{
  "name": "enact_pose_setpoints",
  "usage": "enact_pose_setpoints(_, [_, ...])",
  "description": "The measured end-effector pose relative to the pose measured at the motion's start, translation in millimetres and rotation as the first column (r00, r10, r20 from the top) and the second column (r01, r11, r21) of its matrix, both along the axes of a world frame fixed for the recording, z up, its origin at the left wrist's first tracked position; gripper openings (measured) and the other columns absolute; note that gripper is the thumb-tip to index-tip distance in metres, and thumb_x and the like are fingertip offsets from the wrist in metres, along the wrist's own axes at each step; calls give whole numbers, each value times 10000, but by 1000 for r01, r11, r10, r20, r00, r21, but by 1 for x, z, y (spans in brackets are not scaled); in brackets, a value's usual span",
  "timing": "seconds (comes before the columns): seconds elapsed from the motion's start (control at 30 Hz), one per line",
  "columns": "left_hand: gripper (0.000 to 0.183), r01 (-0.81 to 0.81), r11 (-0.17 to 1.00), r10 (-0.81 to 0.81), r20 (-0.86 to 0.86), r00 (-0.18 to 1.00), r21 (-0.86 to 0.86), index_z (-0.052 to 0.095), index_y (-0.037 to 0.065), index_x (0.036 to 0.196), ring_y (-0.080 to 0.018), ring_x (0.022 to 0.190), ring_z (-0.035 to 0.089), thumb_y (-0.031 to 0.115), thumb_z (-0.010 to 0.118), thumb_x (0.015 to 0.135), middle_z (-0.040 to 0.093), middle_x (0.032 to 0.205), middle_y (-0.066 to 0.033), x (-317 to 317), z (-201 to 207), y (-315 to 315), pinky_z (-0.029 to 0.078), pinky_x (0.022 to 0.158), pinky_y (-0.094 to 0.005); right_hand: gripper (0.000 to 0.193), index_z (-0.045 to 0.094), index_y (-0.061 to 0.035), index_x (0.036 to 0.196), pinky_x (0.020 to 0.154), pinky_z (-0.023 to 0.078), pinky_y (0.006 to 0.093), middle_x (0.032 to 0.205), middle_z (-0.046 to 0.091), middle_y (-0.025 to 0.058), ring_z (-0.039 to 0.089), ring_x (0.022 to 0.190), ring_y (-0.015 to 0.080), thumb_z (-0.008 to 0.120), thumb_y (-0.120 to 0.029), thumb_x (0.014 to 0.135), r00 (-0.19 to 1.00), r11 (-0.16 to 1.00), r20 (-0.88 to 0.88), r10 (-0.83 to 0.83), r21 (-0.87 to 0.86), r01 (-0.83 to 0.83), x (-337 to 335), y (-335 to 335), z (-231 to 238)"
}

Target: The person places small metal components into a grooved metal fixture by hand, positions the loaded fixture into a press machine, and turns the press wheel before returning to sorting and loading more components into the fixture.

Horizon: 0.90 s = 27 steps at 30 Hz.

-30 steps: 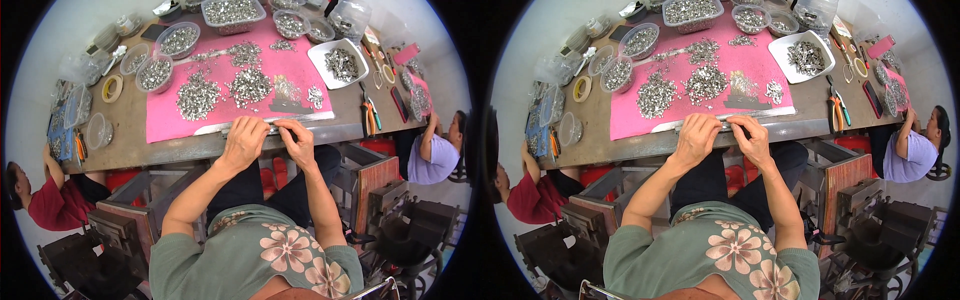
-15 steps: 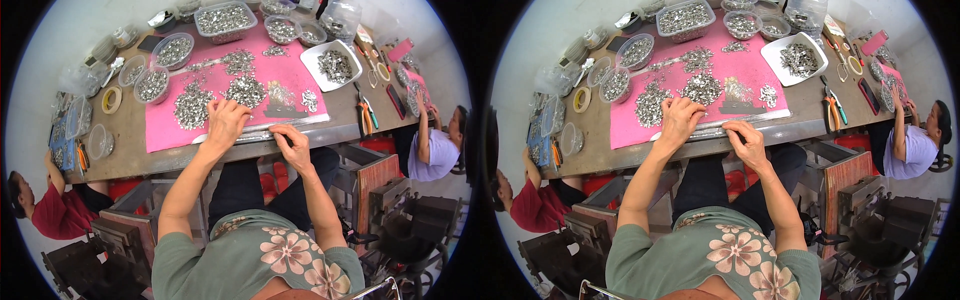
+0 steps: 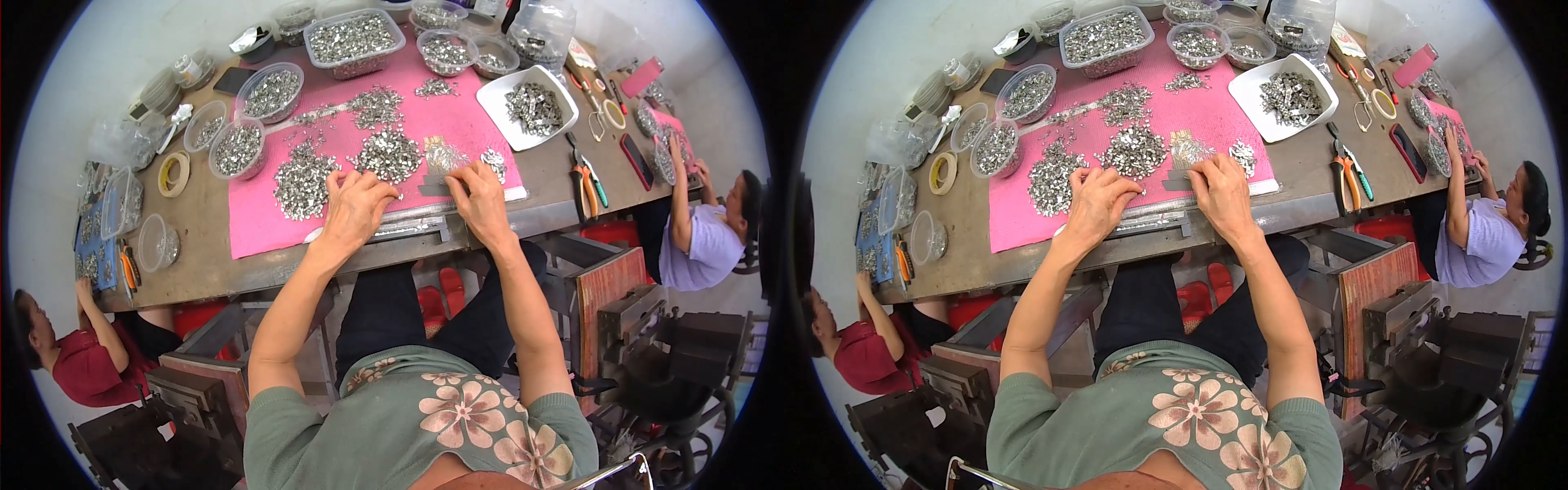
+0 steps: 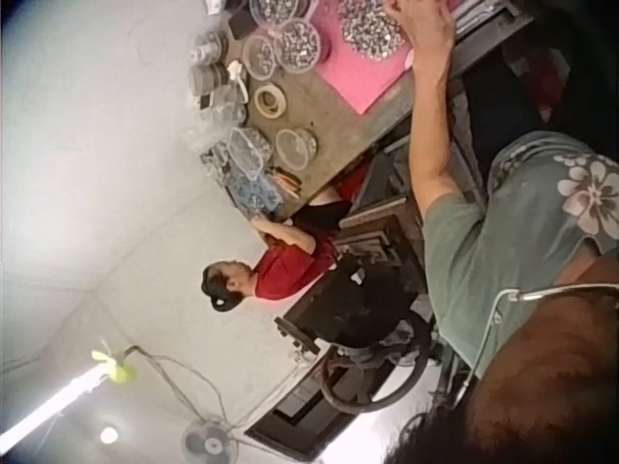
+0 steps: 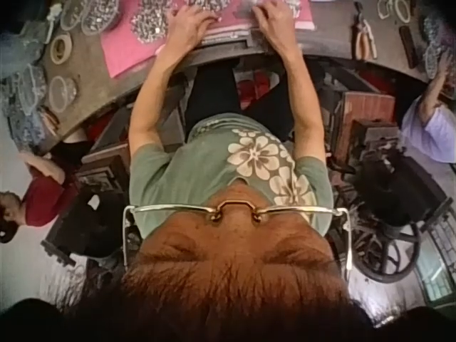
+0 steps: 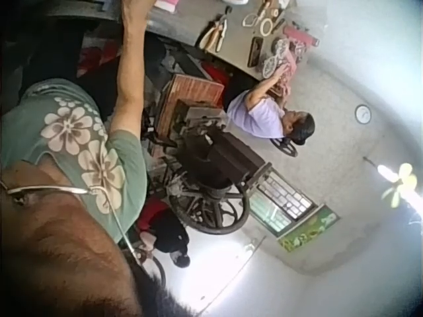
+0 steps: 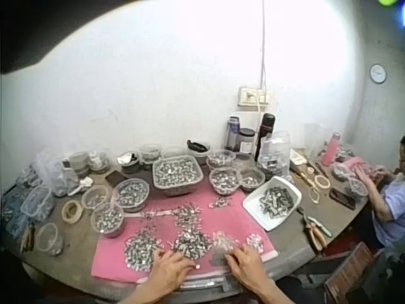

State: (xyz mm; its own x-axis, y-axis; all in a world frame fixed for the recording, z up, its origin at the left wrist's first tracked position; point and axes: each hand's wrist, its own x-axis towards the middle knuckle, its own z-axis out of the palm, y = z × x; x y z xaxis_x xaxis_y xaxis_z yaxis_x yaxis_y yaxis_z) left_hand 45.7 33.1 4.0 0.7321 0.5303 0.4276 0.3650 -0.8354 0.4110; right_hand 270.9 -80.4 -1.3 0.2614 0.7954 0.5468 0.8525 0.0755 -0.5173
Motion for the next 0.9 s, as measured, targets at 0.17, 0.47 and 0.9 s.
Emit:
enact_pose_setpoints(0.17, [57, 26, 997, -23, -49, 999, 70, 735, 145, 933, -212, 916, 577, 166, 749, 882, 592, 855, -10, -7, 4, 3, 330, 1013, -474, 96, 683, -52, 835, 790, 452, 428, 852, 601, 101, 590, 846, 305, 769, -93, 825, 978, 993, 174, -115, -11, 119, -8, 9, -7])
enact_pose_setpoints(0.47, [86, 24, 995, -17, -74, 997, 96, 711, 124, 911, -237, 948, 580, 149, 772, 855, 597, 870, -26, -5, 7, 1, 339, 1011, -501, 57, 713, -43, 891, 809, 454, 433, 870, 634, 112, 617, 889, 308, 691, -55, 840, 996, 987, 90, 13, -162, 2, 8, 4, 2])
enact_pose_setpoints(0.9, [102, 57, 994, -51, 72, 996, -97, 630, 63, 960, -261, 892, 588, 50, 699, 886, 617, 882, -65, -7, 8, -15, 398, 924, -422, 74, 736, -48, 909, 826, 460, 433, 876, 610, 95, 595, 905, 301, 732, -43, 835, 988, 978, 69, 140, -164, -127, 22, -2, 14])
